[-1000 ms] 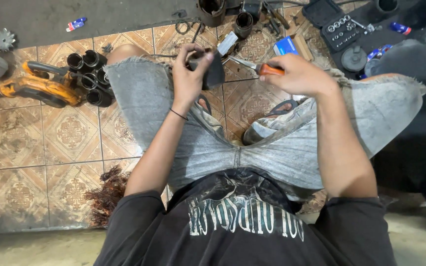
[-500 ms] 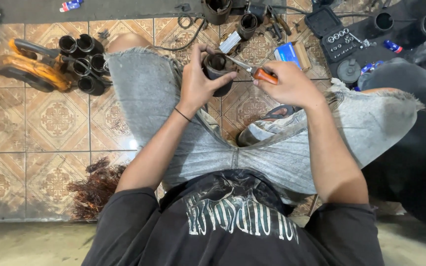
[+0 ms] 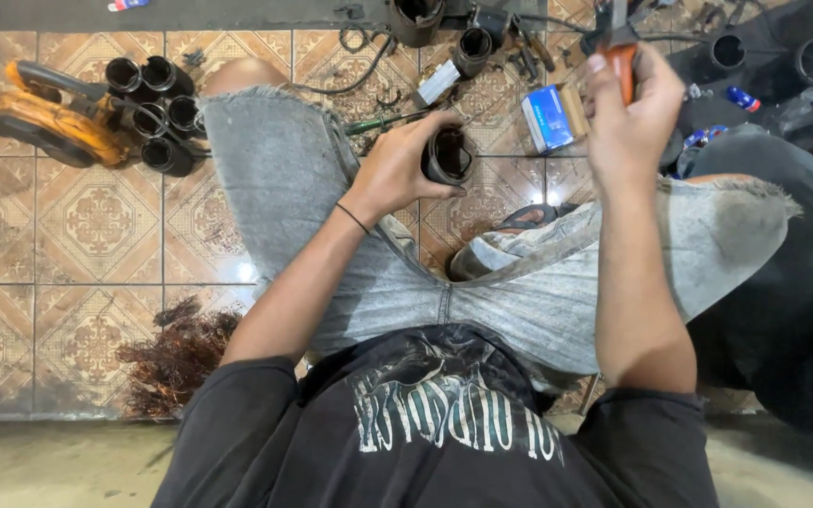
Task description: Disassembling a mechanical component by removing internal parts using pliers and a screwdriver.
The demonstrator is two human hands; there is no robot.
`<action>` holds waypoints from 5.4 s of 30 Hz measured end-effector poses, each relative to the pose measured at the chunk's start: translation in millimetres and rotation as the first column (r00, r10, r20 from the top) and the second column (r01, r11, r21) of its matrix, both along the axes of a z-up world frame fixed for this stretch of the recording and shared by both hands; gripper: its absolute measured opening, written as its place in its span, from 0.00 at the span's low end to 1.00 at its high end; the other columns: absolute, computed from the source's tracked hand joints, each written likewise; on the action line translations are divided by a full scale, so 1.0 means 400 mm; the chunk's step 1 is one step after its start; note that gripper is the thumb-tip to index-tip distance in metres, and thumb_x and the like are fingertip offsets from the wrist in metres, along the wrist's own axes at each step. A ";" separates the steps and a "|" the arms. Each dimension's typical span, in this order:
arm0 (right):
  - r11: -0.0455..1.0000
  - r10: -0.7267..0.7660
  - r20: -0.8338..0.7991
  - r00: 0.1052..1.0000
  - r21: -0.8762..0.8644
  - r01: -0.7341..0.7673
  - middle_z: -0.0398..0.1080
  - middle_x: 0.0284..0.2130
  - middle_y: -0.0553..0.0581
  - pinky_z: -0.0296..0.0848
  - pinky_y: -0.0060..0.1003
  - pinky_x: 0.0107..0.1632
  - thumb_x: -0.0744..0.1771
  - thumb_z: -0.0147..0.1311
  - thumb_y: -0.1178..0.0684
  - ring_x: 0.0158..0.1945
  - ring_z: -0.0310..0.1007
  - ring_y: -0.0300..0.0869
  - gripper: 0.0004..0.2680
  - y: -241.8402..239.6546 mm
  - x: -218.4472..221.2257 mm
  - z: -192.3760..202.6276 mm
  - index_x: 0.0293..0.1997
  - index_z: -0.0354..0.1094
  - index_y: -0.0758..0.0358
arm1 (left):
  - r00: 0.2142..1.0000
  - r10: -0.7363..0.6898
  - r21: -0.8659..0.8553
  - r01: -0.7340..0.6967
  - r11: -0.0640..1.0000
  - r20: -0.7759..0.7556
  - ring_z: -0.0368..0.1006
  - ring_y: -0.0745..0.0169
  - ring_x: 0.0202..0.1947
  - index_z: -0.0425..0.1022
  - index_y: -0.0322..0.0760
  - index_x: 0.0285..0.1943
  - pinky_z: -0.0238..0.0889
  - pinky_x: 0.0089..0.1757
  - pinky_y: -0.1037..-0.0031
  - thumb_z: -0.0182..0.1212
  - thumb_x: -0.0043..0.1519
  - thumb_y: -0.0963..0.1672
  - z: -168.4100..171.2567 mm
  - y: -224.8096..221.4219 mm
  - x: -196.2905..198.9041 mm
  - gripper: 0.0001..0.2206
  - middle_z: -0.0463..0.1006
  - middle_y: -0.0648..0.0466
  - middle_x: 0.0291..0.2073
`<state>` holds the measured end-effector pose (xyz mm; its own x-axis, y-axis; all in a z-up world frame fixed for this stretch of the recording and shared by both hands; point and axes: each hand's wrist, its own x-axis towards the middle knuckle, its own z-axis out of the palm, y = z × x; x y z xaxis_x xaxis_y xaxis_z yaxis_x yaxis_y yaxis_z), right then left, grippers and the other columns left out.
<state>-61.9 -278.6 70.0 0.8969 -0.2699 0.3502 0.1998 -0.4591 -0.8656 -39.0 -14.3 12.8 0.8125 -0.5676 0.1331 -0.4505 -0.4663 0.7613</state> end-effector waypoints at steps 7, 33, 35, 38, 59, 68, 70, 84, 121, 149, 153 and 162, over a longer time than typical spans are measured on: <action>0.984 -0.029 -0.174 0.984 0.167 0.059 0.67 0.30 0.49 0.64 0.25 0.32 0.72 0.54 0.62 0.28 0.63 0.31 0.01 -0.071 0.006 -0.023 0.44 0.70 0.67 | 0.994 -0.082 -0.124 0.073 0.990 -0.068 0.80 0.53 0.48 0.74 0.39 0.57 0.70 0.53 0.62 0.85 0.37 0.46 0.008 0.012 0.016 0.36 0.83 0.52 0.51; 0.745 0.156 -0.936 0.315 -0.098 -0.660 0.75 0.30 0.60 0.68 0.38 0.35 0.71 0.47 0.51 0.30 0.70 0.44 0.11 -0.099 -0.015 0.087 0.50 0.76 0.63 | 0.908 0.359 -0.458 -0.419 0.784 -0.217 0.82 0.59 0.44 0.69 0.36 0.59 0.77 0.48 0.70 0.79 0.52 0.46 -0.026 0.047 0.033 0.29 0.83 0.47 0.46; 0.769 0.259 -0.920 0.293 0.013 -0.639 0.73 0.27 0.60 0.67 0.37 0.32 0.71 0.48 0.54 0.27 0.68 0.43 0.10 -0.091 -0.016 0.074 0.45 0.76 0.68 | 0.909 0.354 -0.466 -0.417 0.781 -0.220 0.83 0.59 0.42 0.70 0.37 0.59 0.78 0.45 0.71 0.78 0.53 0.45 -0.019 0.047 0.032 0.27 0.84 0.47 0.45; 0.835 0.253 -0.907 0.338 0.028 -0.550 0.73 0.25 0.64 0.69 0.39 0.34 0.72 0.46 0.56 0.26 0.70 0.46 0.11 -0.124 -0.018 0.094 0.41 0.75 0.74 | 0.893 0.383 -0.465 -0.450 0.762 -0.235 0.83 0.60 0.40 0.71 0.38 0.57 0.80 0.43 0.72 0.77 0.54 0.46 -0.027 0.045 0.038 0.24 0.84 0.48 0.43; 0.652 -0.412 -0.068 0.909 0.675 0.346 0.76 0.52 0.58 0.68 0.45 0.51 0.61 0.39 0.36 0.55 0.75 0.49 0.22 -0.596 -0.016 -0.183 0.51 0.76 0.55 | 0.856 0.516 -0.078 -0.516 0.853 -0.022 0.76 0.53 0.51 0.72 0.40 0.58 0.67 0.53 0.57 0.80 0.50 0.47 -0.084 0.030 0.056 0.28 0.79 0.53 0.50; 0.923 0.325 -0.554 0.766 0.008 -0.386 0.73 0.35 0.54 0.67 0.32 0.41 0.68 0.52 0.54 0.34 0.69 0.38 0.07 -0.126 0.003 -0.009 0.47 0.73 0.64 | 0.894 0.448 -0.173 -0.445 0.879 -0.021 0.79 0.54 0.46 0.73 0.36 0.56 0.72 0.50 0.61 0.79 0.52 0.48 -0.055 0.025 0.048 0.26 0.81 0.49 0.47; 0.813 0.353 -0.654 0.669 -0.140 -0.565 0.71 0.25 0.53 0.59 0.32 0.28 0.69 0.55 0.53 0.24 0.61 0.37 0.06 -0.067 0.014 -0.033 0.43 0.75 0.63 | 0.899 0.438 -0.184 -0.434 0.882 -0.021 0.79 0.54 0.47 0.74 0.36 0.56 0.73 0.50 0.60 0.79 0.51 0.49 -0.056 0.031 0.048 0.27 0.82 0.48 0.48; 0.666 0.371 -0.330 0.868 -0.557 -0.496 0.72 0.51 0.58 0.63 0.44 0.57 0.63 0.58 0.58 0.53 0.70 0.52 0.03 0.056 0.016 -0.104 0.33 0.71 0.68 | 0.954 0.285 -0.377 -0.300 0.876 -0.095 0.81 0.53 0.51 0.66 0.35 0.62 0.72 0.52 0.65 0.81 0.49 0.46 -0.041 0.036 0.029 0.34 0.82 0.45 0.50; 0.614 0.423 -0.303 0.854 -0.597 -0.516 0.72 0.47 0.56 0.70 0.39 0.48 0.61 0.64 0.60 0.46 0.72 0.49 0.07 0.072 -0.011 -0.051 0.37 0.71 0.68 | 0.946 0.325 -0.292 -0.311 0.904 0.001 0.82 0.58 0.47 0.69 0.40 0.61 0.73 0.52 0.66 0.86 0.41 0.46 -0.028 0.045 0.034 0.38 0.84 0.51 0.48; 0.781 0.391 -0.466 0.794 -0.290 -0.554 0.72 0.29 0.58 0.61 0.31 0.27 0.66 0.57 0.63 0.22 0.62 0.40 0.05 0.032 -0.023 0.049 0.44 0.72 0.71 | 0.879 0.370 -0.448 -0.473 0.759 -0.300 0.77 0.62 0.35 0.80 0.33 0.40 0.74 0.40 0.73 0.69 0.58 0.47 -0.032 0.062 0.072 0.11 0.82 0.51 0.39; 0.682 0.505 -0.734 0.455 0.016 -0.731 0.72 0.25 0.53 0.61 0.27 0.20 0.69 0.54 0.54 0.20 0.62 0.35 0.07 0.027 -0.005 -0.067 0.46 0.74 0.64 | 0.588 0.170 -0.462 -0.756 0.465 -0.791 0.79 0.45 0.44 0.64 0.26 0.68 0.81 0.43 0.66 0.56 0.57 0.56 -0.024 0.073 0.113 0.36 0.72 0.38 0.50; 0.799 0.593 -0.675 0.440 0.560 -0.219 0.75 0.49 0.71 0.75 0.46 0.61 0.68 0.49 0.48 0.53 0.78 0.56 0.17 0.188 0.000 -0.105 0.60 0.67 0.70 | 0.509 0.195 -0.424 -0.834 0.353 -0.839 0.76 0.54 0.44 0.69 0.25 0.63 0.70 0.45 0.68 0.52 0.54 0.59 -0.008 0.052 0.113 0.38 0.76 0.42 0.45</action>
<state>-61.9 -203.4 28.1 0.7586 0.2815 -0.5876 -0.5655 -0.1635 -0.8084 6.2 6.3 9.6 0.9152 0.0796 -0.3952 0.3222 0.4445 0.8358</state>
